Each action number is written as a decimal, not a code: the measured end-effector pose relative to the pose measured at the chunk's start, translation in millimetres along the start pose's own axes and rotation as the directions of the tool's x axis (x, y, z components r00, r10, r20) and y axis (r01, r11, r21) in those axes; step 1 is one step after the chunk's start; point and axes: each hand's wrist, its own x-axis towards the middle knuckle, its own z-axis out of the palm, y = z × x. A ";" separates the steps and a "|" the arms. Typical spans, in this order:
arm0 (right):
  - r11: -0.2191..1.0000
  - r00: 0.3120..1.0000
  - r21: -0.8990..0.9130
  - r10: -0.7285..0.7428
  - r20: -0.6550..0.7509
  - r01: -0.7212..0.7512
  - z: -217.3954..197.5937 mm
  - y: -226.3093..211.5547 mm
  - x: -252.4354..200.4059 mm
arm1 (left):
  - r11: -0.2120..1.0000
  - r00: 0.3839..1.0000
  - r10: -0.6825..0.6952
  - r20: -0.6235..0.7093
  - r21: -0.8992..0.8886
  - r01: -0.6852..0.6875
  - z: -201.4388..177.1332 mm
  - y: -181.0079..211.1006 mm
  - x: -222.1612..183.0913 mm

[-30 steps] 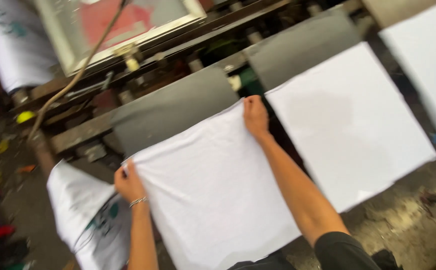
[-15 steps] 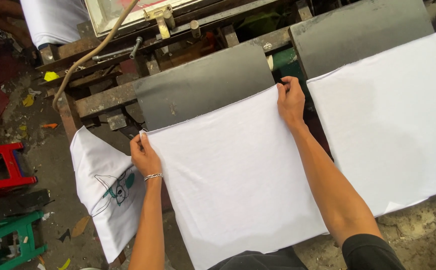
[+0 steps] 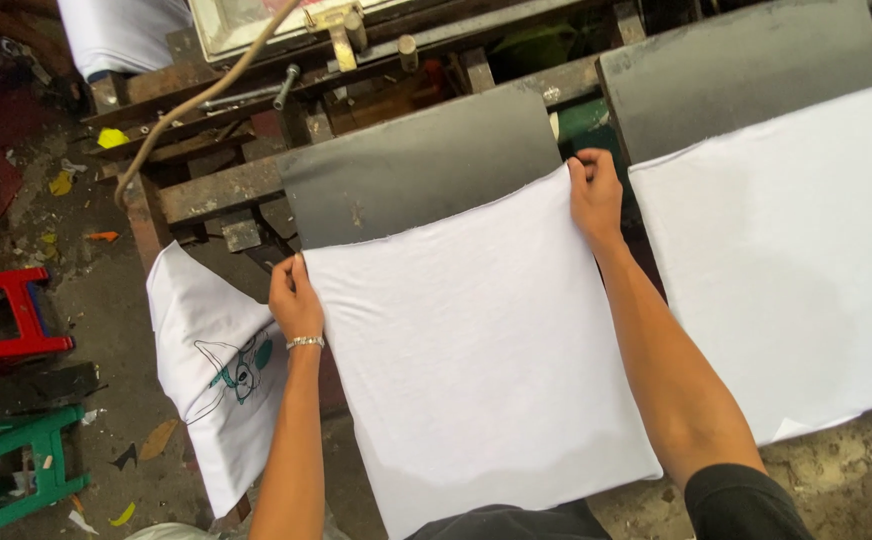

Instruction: Aligning and smoothing fabric pieces on a series of printing boards in preparation for screen printing.

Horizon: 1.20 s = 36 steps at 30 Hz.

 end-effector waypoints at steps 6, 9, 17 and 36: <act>0.976 0.965 -0.013 0.217 0.149 -0.217 -53.8 -22.8 -76.8 | 0.939 0.942 -0.320 0.106 -0.097 0.330 -56.5 31.4 -83.1; 0.953 0.937 -0.087 0.302 0.175 -0.290 -79.6 -3.1 -132.2 | 0.876 0.881 -0.439 0.178 -0.132 0.463 -79.2 24.1 -138.6; 0.964 0.964 -0.098 0.254 0.083 -0.246 -104.2 42.0 -193.8 | 0.934 0.929 -0.340 0.144 -0.064 0.351 -92.2 -28.1 -177.1; 0.900 0.896 -0.035 0.435 0.085 -0.434 -168.9 54.9 -308.6 | 0.906 0.907 -0.363 0.212 -0.147 0.396 -106.3 -27.3 -230.0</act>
